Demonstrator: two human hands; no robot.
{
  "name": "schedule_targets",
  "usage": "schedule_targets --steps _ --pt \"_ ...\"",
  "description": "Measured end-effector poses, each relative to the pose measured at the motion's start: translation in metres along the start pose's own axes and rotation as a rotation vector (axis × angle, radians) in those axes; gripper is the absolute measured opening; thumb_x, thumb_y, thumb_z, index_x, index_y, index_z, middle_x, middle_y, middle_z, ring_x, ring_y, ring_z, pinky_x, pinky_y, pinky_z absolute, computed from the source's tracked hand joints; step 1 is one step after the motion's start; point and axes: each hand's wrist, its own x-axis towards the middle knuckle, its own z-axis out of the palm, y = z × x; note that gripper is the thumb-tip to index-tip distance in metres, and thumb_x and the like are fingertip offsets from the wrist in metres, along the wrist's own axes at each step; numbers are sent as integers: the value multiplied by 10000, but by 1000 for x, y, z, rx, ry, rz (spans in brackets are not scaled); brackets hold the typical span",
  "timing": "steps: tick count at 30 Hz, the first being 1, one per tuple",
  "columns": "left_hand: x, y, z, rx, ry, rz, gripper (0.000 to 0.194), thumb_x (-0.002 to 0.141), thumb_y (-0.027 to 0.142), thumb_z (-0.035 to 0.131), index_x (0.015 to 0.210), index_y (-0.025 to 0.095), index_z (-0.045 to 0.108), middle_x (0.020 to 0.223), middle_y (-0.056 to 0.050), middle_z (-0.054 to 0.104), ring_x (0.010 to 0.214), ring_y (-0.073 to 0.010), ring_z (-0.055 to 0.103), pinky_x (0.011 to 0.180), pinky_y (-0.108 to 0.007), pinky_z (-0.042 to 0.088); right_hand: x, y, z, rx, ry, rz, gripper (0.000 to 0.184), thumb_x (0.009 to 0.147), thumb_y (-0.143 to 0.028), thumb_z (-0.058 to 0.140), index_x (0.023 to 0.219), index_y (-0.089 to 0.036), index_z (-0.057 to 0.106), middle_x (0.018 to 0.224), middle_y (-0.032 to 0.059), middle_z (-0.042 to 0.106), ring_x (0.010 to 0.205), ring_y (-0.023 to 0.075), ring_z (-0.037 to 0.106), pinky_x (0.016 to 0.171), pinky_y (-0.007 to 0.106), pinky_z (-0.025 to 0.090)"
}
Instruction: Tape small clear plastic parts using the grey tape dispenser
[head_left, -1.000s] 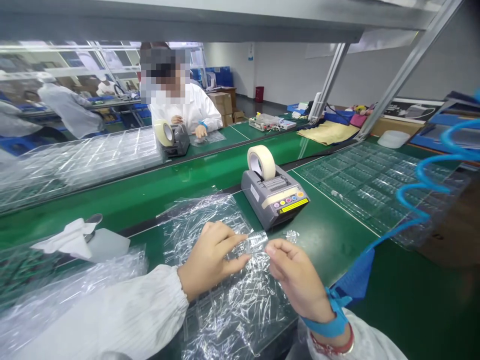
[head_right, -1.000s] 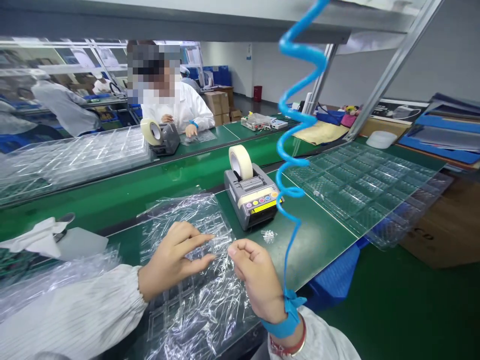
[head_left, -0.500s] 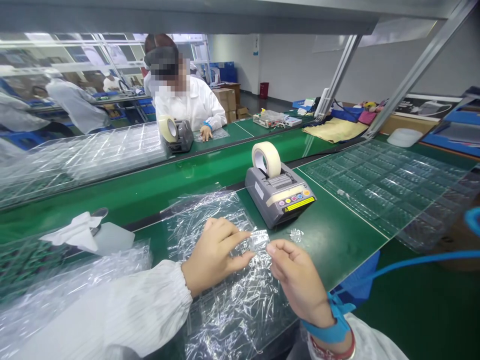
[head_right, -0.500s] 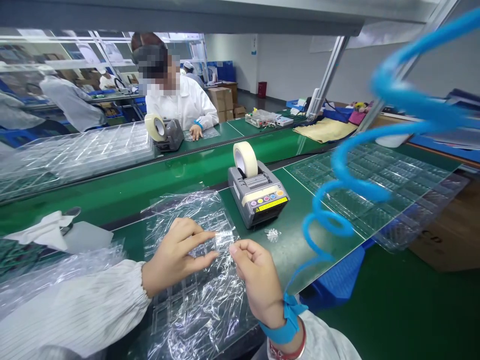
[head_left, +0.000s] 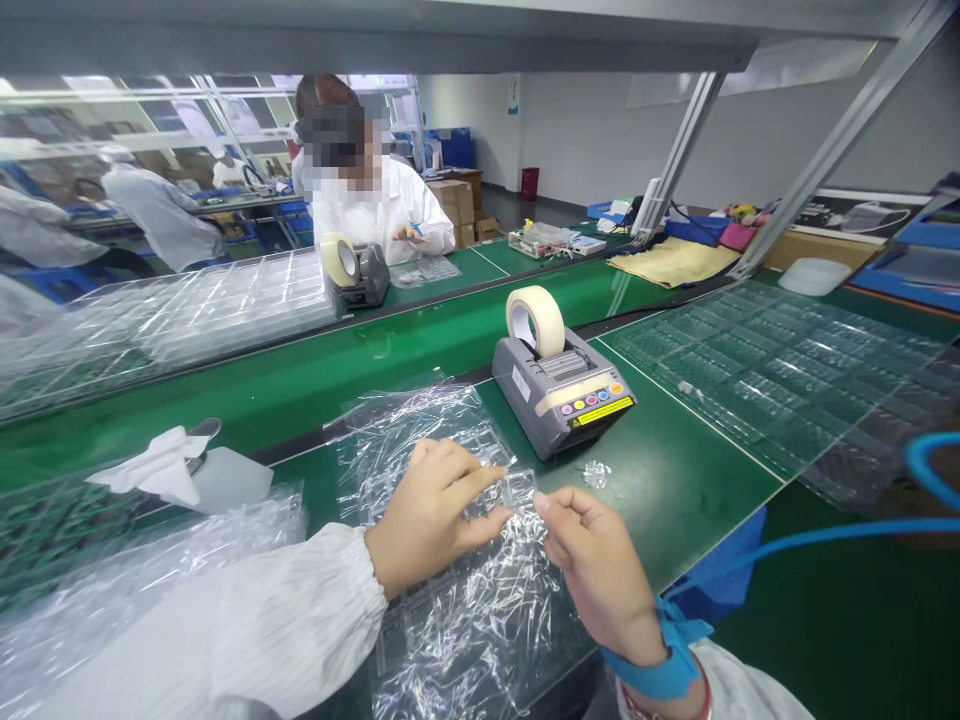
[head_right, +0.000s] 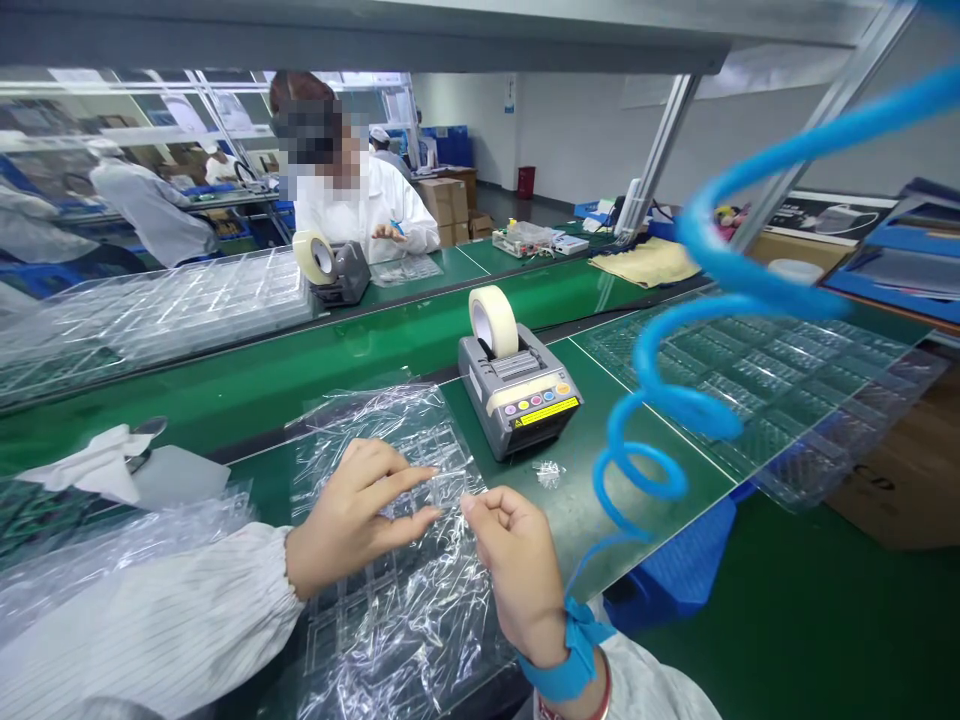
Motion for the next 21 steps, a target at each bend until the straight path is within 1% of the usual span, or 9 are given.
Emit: schedule_targets --steps 8,11,13,15,16,17,19,21 --pt "1 2 -1 13 12 19 192 789 295 615 922 158 596 703 -9 575 682 -144 491 641 -313 337 3 7 2 22 -6 26 380 679 -454 689 616 -186 428 436 -131 220 414 38 136 390 206 133" --pt "2 1 -1 17 6 21 199 782 295 621 919 153 598 700 -12 572 680 -147 487 634 -312 333 3 10 -5 -68 -27 -2 356 711 -458 657 666 -201 414 452 -131 210 417 47 136 384 195 144" --pt "1 0 -1 18 -8 21 203 776 293 626 915 148 599 700 -14 570 676 -148 482 627 -309 328 2 9 -13 -243 15 -119 315 742 -449 624 694 -202 434 472 -119 231 424 56 190 391 189 187" --pt "1 -1 -1 15 -21 21 205 775 295 626 913 146 598 703 -17 568 674 -148 479 625 -307 326 0 3 -21 -482 69 -321 255 766 -420 601 725 -195 488 488 -103 258 434 68 267 413 192 248" --pt "0 -1 0 14 -25 21 205 775 294 626 914 146 597 705 -18 568 674 -149 478 626 -308 326 -1 -1 -25 -608 68 -429 222 774 -401 597 753 -191 526 489 -97 270 437 75 301 425 196 276" --pt "0 -2 0 12 -28 21 207 774 293 627 916 146 596 709 -20 569 676 -150 477 628 -310 325 0 -6 -27 -728 38 -527 198 781 -384 591 801 -189 565 485 -92 285 434 81 327 431 202 296" --pt "1 -2 0 11 -31 24 214 770 290 632 924 146 594 714 -23 570 677 -153 474 628 -312 320 2 -16 -30 -931 -61 -688 217 799 -362 577 922 -189 619 466 -84 340 416 92 367 432 212 322" --pt "1 -2 0 12 -31 32 227 765 289 637 934 144 591 719 -26 571 680 -157 472 627 -313 314 6 -23 -29 -1075 -146 -790 261 825 -344 552 1022 -192 630 476 -63 445 417 104 426 441 221 355"
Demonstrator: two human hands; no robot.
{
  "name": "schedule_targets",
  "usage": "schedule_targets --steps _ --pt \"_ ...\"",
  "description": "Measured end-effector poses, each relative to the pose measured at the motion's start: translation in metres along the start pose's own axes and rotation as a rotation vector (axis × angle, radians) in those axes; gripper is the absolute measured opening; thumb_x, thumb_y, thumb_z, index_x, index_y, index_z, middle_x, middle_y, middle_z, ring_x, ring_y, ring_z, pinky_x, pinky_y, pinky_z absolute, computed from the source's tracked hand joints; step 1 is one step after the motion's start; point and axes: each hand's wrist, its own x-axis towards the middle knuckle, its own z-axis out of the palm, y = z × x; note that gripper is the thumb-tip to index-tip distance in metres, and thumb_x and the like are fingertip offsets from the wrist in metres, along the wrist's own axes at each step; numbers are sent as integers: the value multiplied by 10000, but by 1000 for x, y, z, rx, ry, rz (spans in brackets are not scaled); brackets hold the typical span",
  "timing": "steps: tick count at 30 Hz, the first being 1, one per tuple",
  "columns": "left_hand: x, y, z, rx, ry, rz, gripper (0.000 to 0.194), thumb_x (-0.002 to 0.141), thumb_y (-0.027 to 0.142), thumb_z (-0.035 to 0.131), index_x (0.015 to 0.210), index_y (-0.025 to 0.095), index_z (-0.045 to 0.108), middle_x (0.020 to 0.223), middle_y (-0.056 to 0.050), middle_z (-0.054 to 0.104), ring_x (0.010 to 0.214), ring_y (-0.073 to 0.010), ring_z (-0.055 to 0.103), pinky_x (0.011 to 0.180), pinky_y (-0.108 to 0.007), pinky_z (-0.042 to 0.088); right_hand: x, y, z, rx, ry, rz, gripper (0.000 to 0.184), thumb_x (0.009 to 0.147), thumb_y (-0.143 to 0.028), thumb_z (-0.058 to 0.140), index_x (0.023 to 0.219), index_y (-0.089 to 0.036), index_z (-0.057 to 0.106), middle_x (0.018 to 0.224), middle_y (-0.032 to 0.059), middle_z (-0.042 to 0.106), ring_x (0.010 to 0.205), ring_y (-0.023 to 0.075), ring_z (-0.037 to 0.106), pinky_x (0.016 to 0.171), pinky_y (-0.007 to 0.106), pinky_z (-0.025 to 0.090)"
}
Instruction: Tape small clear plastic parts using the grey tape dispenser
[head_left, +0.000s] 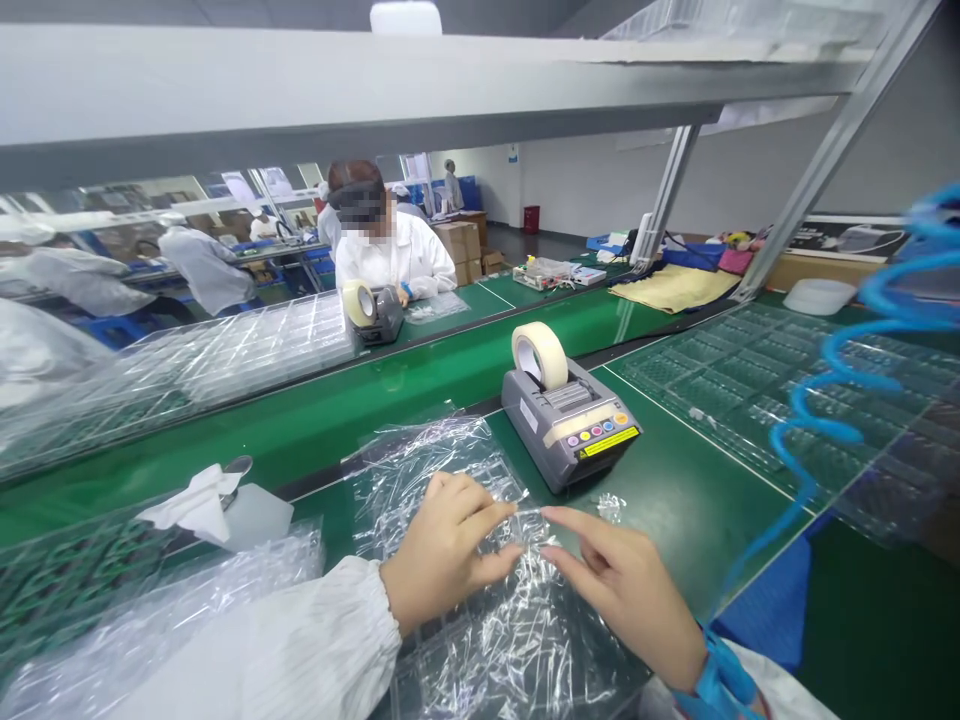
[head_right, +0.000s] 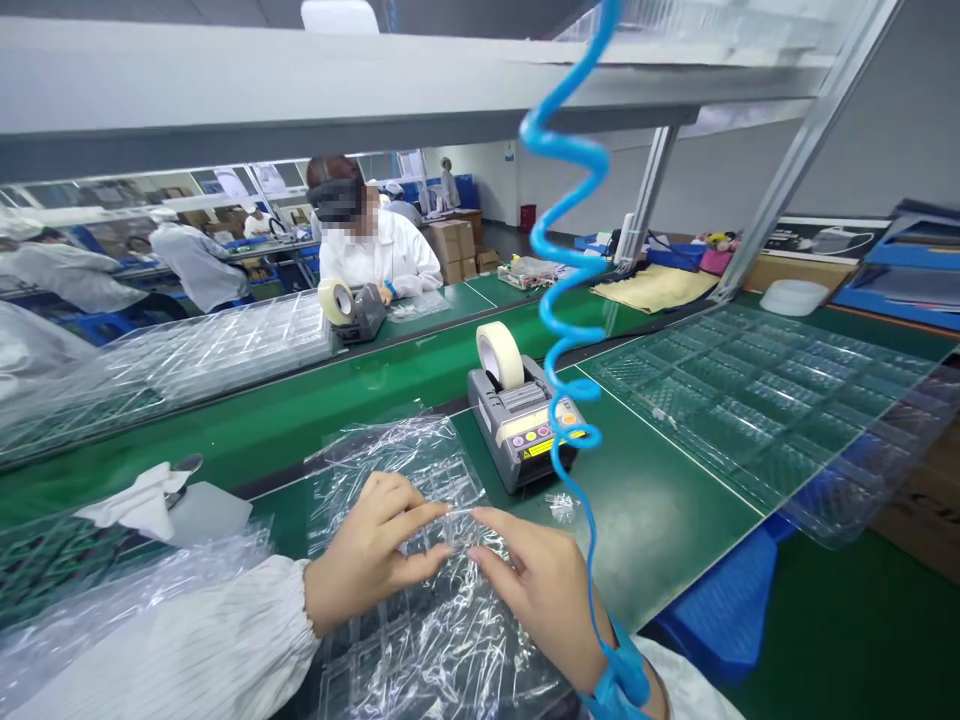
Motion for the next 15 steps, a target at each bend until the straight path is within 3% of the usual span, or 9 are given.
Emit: schedule_targets --steps 5,10,15 --pt "-1 3 0 15 4 41 228 763 271 630 947 144 587 715 -28 570 682 -162 465 623 -314 304 9 8 0 -88 -45 -157 258 852 -326 528 1046 -192 633 654 -3 665 536 137 605 513 228 464" --pt "-3 6 3 65 13 69 247 753 292 622 945 141 585 696 -24 554 667 -156 443 610 -307 288 8 23 10 -176 8 -335 308 911 -376 405 1028 -188 618 731 14 707 602 153 662 534 245 503" --pt "1 9 -2 136 -20 124 245 758 312 606 935 144 587 674 -17 543 661 -154 429 592 -301 265 11 27 12 -287 59 -509 335 935 -364 337 993 -172 606 627 2 678 519 157 640 467 269 466"
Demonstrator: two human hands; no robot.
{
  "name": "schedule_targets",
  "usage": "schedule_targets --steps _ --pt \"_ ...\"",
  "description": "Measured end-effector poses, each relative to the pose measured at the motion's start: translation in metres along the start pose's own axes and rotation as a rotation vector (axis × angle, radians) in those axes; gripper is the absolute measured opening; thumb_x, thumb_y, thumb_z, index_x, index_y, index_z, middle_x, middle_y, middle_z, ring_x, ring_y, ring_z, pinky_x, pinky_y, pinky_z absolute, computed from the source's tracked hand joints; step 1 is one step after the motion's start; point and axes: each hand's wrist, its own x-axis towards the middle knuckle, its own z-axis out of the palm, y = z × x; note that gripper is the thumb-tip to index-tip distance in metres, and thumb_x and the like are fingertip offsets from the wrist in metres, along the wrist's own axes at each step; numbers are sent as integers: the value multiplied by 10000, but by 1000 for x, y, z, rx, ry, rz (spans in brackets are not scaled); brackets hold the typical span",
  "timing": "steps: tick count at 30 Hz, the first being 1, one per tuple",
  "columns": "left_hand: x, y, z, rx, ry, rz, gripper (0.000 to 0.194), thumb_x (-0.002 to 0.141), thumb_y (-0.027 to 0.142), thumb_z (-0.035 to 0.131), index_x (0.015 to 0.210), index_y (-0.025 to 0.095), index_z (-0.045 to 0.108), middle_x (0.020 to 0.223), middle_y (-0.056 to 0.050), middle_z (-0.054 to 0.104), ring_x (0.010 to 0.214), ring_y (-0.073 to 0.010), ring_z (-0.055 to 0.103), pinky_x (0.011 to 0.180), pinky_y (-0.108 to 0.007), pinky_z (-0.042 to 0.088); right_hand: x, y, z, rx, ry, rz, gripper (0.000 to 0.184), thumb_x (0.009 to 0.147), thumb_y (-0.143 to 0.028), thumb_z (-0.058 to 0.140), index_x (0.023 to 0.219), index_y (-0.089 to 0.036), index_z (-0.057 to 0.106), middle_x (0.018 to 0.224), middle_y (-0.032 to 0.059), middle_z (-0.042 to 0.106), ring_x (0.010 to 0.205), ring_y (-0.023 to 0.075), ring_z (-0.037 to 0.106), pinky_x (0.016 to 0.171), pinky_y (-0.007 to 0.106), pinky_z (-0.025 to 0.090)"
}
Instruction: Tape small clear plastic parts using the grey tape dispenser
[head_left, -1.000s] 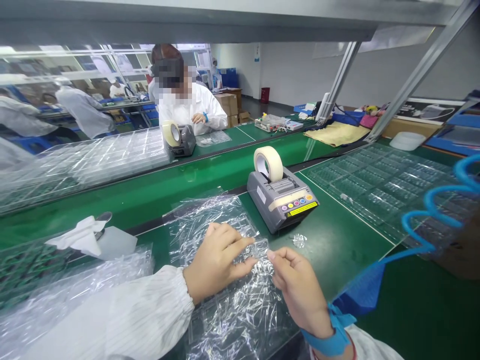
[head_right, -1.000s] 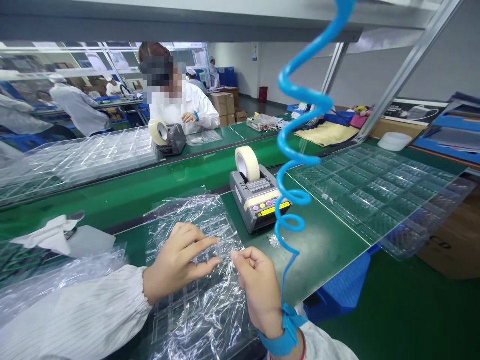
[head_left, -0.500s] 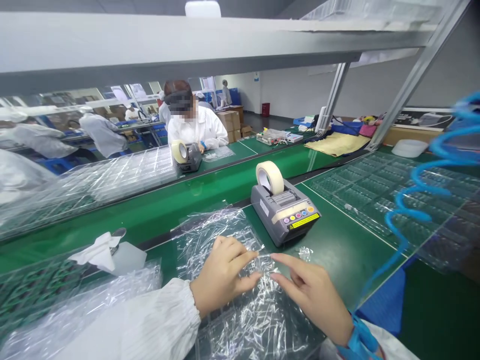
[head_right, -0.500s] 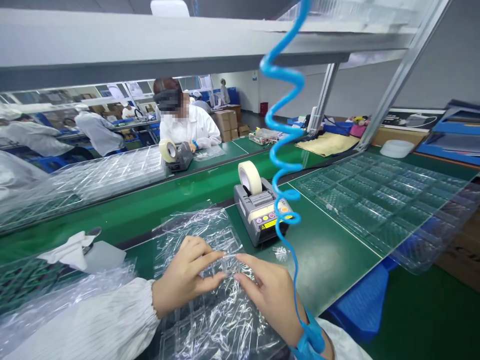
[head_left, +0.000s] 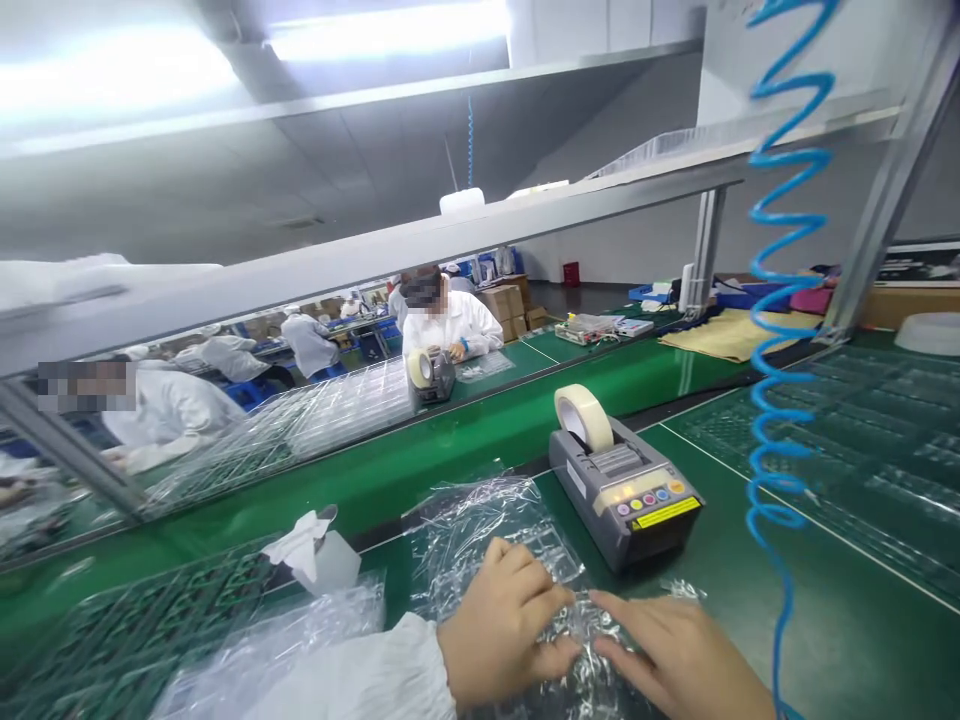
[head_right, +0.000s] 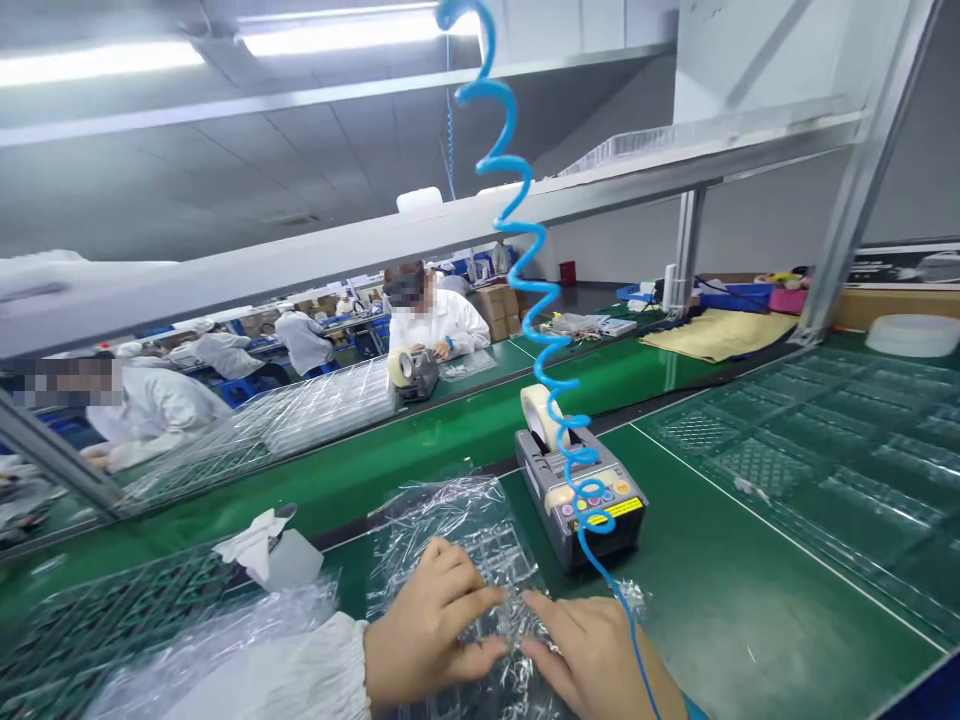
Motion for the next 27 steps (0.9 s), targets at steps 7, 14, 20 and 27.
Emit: schedule_targets --steps 7,14,20,27 --pt "7 1 -9 28 -107 -11 255 761 363 596 924 167 591 690 -13 560 677 -153 433 606 -314 259 11 3 -8 20 22 -65 347 935 -350 320 960 -162 611 606 8 671 500 148 631 459 258 441" --pt "18 -2 -24 76 -274 15 286 776 423 570 918 175 586 702 0 540 706 -152 450 615 -318 261 15 6 -3 85 22 -78 224 801 -201 442 950 -131 594 624 20 673 526 166 632 466 276 439" --pt "30 -6 -45 124 -416 28 466 769 520 555 1082 174 541 811 -13 572 780 -169 475 648 -327 274 26 9 6 39 -3 -90 271 703 -180 479 952 -132 577 617 31 665 517 181 620 469 284 426" --pt "39 -5 -50 325 -451 -8 366 800 498 518 739 144 593 664 -11 510 711 -170 445 626 -342 254 51 3 15 72 -49 -119 217 678 -193 476 866 -151 574 550 14 638 470 182 608 412 273 388"
